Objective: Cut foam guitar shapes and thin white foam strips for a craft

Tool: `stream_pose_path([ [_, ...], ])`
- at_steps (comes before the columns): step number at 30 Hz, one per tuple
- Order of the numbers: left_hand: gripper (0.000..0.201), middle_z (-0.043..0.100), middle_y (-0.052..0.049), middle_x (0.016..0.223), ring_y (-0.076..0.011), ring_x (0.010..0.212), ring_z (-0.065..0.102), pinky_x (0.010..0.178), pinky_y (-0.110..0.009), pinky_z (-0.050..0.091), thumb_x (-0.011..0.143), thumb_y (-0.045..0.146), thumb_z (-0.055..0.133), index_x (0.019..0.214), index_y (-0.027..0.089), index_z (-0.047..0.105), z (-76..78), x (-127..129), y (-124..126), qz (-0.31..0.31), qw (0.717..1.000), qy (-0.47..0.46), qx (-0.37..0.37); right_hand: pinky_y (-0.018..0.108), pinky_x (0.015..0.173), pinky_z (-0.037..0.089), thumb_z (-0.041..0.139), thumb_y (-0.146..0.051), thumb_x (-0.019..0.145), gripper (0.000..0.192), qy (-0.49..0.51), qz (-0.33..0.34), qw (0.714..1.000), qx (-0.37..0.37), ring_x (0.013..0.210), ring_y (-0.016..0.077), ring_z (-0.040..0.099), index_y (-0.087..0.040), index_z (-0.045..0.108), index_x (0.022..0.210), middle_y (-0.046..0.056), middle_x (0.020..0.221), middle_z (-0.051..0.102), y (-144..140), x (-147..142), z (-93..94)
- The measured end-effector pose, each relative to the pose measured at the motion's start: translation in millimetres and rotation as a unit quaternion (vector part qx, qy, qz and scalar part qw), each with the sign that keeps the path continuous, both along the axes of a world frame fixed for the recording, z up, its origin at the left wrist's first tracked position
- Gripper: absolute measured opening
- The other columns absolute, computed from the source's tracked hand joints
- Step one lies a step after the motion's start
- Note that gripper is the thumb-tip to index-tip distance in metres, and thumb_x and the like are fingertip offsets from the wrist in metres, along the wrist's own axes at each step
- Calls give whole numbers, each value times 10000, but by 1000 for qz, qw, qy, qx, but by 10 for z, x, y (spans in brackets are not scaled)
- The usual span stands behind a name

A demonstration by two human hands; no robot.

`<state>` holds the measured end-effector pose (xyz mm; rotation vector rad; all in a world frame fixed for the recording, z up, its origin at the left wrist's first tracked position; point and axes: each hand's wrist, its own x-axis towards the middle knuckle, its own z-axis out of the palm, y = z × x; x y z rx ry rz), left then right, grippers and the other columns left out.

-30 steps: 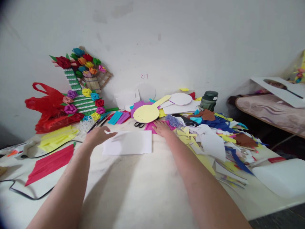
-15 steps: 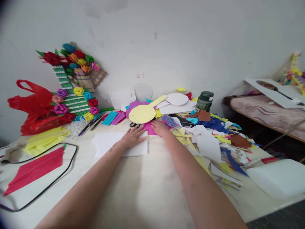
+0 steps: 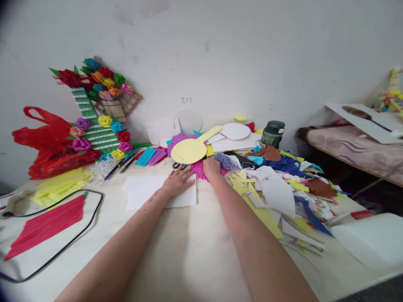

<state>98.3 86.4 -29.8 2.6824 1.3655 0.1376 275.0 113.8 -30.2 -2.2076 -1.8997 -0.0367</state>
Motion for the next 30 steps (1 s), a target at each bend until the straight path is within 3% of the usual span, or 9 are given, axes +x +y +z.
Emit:
stream_pose_path([
  [5, 658, 245, 61, 1455, -282, 1355, 39, 1063, -489, 138, 816, 649, 162, 1374, 330, 300, -6, 88, 43, 22, 1000, -3, -5, 323, 780, 437, 329, -314, 896, 359, 5, -31, 997, 70, 924, 228, 595, -165, 631, 1022, 125, 1004, 649, 60, 52, -28],
  [10, 635, 269, 57, 1447, -305, 1349, 59, 1055, -493, 167, 827, 622, 192, 1361, 313, 341, -35, 171, 81, 45, 999, -19, 0, 294, 770, 432, 384, -296, 877, 307, -6, -50, 995, 87, 978, 219, 550, -154, 607, 1033, 128, 1060, 599, 150, 49, 11],
  [13, 552, 401, 50, 1378, -303, 1326, 168, 1045, -466, 199, 844, 570, 245, 1270, 312, 483, -32, 202, 67, 48, 996, -48, 49, 310, 774, 435, 479, -361, 823, 345, -3, -72, 992, 100, 1031, 248, 510, -134, 581, 1062, 154, 1099, 561, 193, 42, 53],
  [16, 411, 605, -23, 1158, -267, 1214, 376, 1003, -411, 270, 844, 447, 364, 1111, 275, 625, -3, 227, 48, 64, 989, -79, 110, 332, 777, 436, 509, -390, 795, 390, 8, -97, 990, 98, 1034, 268, 510, -108, 575, 1056, 178, 1090, 557, 241, 35, 93],
  [18, 354, 663, -68, 996, -250, 1089, 479, 934, -386, 334, 823, 392, 423, 1036, 247, 666, 19, 235, 54, 71, 983, -96, 137, 339, 772, 434, 505, -384, 796, 382, 16, -108, 989, 94, 1013, 270, 530, -103, 582, 1043, 185, 1064, 574, 278, 27, 123],
  [21, 323, 676, -79, 876, -247, 973, 516, 833, -374, 379, 822, 369, 430, 964, 236, 688, 35, 224, 101, 84, 974, -123, 168, 345, 771, 427, 450, -385, 825, 373, 28, -110, 989, 90, 970, 269, 569, -116, 603, 1032, 182, 1002, 615, 331, 5, 182],
  [26, 344, 667, -73, 860, -239, 940, 498, 779, -348, 397, 849, 361, 386, 861, 224, 702, 53, 204, 202, 130, 959, -174, 181, 369, 780, 412, 335, -361, 864, 409, 25, -80, 994, 75, 967, 278, 567, -139, 647, 1005, 171, 987, 633, 404, -43, 248],
  [30, 310, 605, -85, 1033, -249, 1013, 462, 806, -345, 408, 823, 361, 434, 855, 216, 707, 96, 220, 230, 160, 950, -169, 208, 379, 845, 363, 391, -279, 831, 351, -37, -27, 995, 94, 1060, 277, 473, -131, 635, 1035, 173, 1101, 582, 427, -79, 218],
])
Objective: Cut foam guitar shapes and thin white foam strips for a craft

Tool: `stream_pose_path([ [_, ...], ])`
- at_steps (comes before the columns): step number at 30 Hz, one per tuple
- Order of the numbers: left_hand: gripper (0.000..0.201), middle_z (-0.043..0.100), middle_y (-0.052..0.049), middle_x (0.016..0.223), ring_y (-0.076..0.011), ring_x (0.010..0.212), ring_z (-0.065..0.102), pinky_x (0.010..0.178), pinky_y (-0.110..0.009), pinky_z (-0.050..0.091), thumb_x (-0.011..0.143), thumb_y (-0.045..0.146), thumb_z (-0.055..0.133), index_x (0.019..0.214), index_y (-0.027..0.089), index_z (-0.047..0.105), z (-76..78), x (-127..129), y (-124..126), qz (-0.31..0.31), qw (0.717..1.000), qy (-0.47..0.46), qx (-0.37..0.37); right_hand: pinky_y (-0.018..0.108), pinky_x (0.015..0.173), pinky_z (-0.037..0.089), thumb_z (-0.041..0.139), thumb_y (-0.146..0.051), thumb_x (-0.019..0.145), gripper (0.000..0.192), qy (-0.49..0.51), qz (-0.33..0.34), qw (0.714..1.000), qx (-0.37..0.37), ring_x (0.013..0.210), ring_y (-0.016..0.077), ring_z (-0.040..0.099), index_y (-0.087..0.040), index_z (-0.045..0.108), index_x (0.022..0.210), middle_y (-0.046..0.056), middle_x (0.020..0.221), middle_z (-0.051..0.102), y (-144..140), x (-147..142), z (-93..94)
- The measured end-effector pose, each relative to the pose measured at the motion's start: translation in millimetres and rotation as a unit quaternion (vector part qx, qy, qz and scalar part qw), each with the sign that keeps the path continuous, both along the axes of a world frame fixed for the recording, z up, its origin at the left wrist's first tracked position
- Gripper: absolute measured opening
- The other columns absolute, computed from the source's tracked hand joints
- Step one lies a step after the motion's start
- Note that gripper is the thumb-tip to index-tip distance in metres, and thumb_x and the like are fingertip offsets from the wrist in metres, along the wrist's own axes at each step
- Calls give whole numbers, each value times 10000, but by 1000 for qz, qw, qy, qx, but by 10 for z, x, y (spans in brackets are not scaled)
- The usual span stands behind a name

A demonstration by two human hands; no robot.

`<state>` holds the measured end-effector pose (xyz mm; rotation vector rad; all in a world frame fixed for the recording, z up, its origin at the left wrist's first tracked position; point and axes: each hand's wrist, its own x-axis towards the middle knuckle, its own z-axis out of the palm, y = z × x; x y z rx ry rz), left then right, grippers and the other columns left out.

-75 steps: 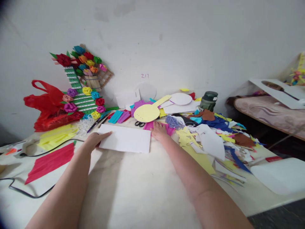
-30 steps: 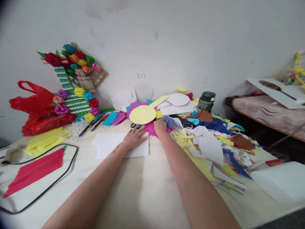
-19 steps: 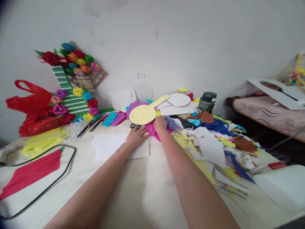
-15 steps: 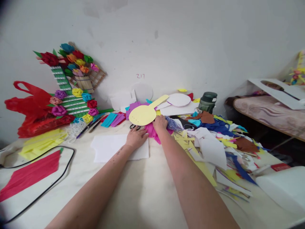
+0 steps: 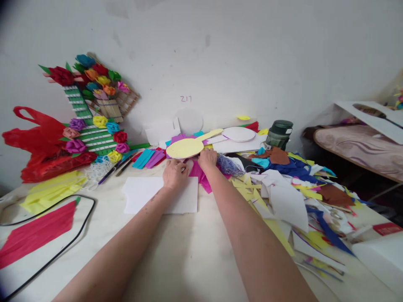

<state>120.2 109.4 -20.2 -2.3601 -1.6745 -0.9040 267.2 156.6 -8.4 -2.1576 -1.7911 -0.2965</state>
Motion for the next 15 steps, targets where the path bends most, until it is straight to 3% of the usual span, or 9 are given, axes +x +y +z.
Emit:
stream_pose_path([
  [5, 251, 424, -38, 1333, -290, 1227, 312, 987, -410, 293, 791, 305, 477, 864, 230, 705, -15, -10, 86, 35, 997, 57, 42, 395, 857, 321, 380, -135, 809, 334, -78, 28, 997, -7, 1049, 279, 450, -95, 634, 1023, 190, 1132, 557, -16, -59, -18],
  [9, 345, 337, -4, 1417, -298, 1324, 170, 1062, -480, 145, 820, 327, 418, 1080, 255, 632, -76, -36, 213, 15, 995, 97, -34, 433, 812, 334, 341, -87, 823, 342, -75, -11, 996, -38, 1011, 306, 501, -52, 644, 980, 242, 1067, 577, -40, -118, -6],
  [15, 497, 215, -16, 1469, -285, 1338, 154, 1044, -532, 155, 828, 383, 362, 1299, 244, 440, -103, -16, 293, 30, 987, 83, -137, 425, 785, 381, 387, -118, 834, 321, 15, -55, 995, -86, 966, 299, 575, -74, 580, 1087, 217, 1004, 624, -61, -127, -58],
])
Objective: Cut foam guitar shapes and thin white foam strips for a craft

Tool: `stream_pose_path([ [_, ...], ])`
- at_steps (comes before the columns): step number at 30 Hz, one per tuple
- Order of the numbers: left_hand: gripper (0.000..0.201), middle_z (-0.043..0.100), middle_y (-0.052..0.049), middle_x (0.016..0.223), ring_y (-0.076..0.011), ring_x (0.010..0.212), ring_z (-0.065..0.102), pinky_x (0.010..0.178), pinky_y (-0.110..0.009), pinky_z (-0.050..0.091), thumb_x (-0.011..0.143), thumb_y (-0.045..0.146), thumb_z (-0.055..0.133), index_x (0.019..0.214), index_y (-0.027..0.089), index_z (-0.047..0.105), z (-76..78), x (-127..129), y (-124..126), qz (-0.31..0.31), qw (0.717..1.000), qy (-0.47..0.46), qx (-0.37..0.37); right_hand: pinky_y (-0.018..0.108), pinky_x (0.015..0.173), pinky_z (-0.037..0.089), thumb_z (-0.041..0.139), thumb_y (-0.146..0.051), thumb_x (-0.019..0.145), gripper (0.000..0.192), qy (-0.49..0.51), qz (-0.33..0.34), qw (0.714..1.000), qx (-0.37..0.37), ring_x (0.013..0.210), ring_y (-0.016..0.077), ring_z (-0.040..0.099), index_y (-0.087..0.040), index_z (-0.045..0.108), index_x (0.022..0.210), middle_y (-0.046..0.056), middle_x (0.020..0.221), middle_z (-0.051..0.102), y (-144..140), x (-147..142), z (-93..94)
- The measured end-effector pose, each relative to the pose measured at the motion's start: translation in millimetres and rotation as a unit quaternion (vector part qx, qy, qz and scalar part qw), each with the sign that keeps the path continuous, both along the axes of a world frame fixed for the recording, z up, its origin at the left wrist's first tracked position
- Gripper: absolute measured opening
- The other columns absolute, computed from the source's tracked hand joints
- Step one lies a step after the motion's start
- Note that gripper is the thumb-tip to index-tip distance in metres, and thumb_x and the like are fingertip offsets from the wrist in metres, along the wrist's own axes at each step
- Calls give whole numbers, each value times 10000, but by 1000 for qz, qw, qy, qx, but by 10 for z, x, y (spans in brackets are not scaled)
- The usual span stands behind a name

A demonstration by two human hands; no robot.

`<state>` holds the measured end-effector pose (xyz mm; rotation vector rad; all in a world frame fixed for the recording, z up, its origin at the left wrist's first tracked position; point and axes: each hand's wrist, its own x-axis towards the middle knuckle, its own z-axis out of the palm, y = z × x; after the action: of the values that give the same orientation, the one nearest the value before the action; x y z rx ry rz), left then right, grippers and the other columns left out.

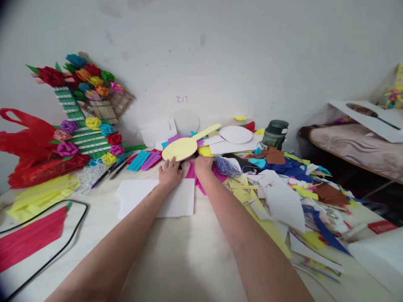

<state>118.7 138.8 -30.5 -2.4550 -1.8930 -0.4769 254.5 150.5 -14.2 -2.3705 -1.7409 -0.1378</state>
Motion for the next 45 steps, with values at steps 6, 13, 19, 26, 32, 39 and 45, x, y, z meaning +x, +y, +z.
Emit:
stream_pose_path([
  [6, 522, 205, -7, 1472, -287, 1350, 101, 1051, -545, 109, 822, 418, 355, 1311, 250, 423, -28, -5, 54, 11, 1000, -4, 4, 384, 785, 393, 455, -233, 828, 282, 52, -32, 997, 56, 1041, 305, 529, -87, 620, 1004, 220, 1043, 610, 17, 26, -21],
  [13, 580, 139, -11, 1486, -275, 1354, 85, 1055, -538, 112, 833, 458, 287, 1350, 208, 368, -49, -10, 55, 25, 1000, -3, -18, 393, 835, 350, 517, -282, 784, 315, 62, -45, 992, 100, 1027, 286, 524, -89, 605, 1017, 207, 1034, 615, 60, -15, -44],
  [19, 588, 122, 5, 1490, -282, 1355, 66, 1059, -525, 125, 833, 465, 274, 1358, 212, 355, -68, 3, 47, 36, 999, -6, -23, 393, 853, 337, 514, -441, 726, 473, 45, -12, 998, 45, 1033, 304, 531, -72, 643, 991, 215, 1036, 617, 43, -67, 48],
  [26, 633, 85, -1, 1495, -283, 1355, 63, 1068, -491, 143, 819, 473, 293, 1378, 179, 314, -46, -5, 50, 50, 997, -21, -48, 356, 810, 383, 509, -401, 713, 458, 67, -13, 998, -9, 1029, 293, 547, -91, 648, 1020, 198, 1055, 620, 6, 1, 217],
  [32, 621, 66, 0, 1496, -274, 1356, 63, 1066, -475, 156, 825, 470, 288, 1377, 185, 316, -35, -7, 56, 46, 997, -25, -60, 375, 825, 382, 472, -371, 724, 405, 74, -8, 995, 61, 1037, 297, 528, -105, 671, 955, 187, 1014, 632, -120, 86, 390],
  [39, 581, 115, -35, 1491, -293, 1352, 81, 1053, -494, 160, 828, 453, 303, 1345, 198, 373, -21, -16, 47, 43, 996, -46, -57, 378, 785, 382, 410, -472, 768, 443, 125, -75, 973, 179, 930, 287, 568, -157, 676, 930, 147, 918, 656, -214, 176, 473],
  [45, 537, 153, -35, 1485, -301, 1347, 112, 1045, -493, 169, 822, 447, 344, 1305, 230, 432, -19, -32, 52, 35, 996, -66, -54, 374, 790, 373, 353, -472, 810, 459, 118, -109, 932, 325, 898, 268, 555, -130, 648, 891, 146, 830, 628, -395, 199, 639],
])
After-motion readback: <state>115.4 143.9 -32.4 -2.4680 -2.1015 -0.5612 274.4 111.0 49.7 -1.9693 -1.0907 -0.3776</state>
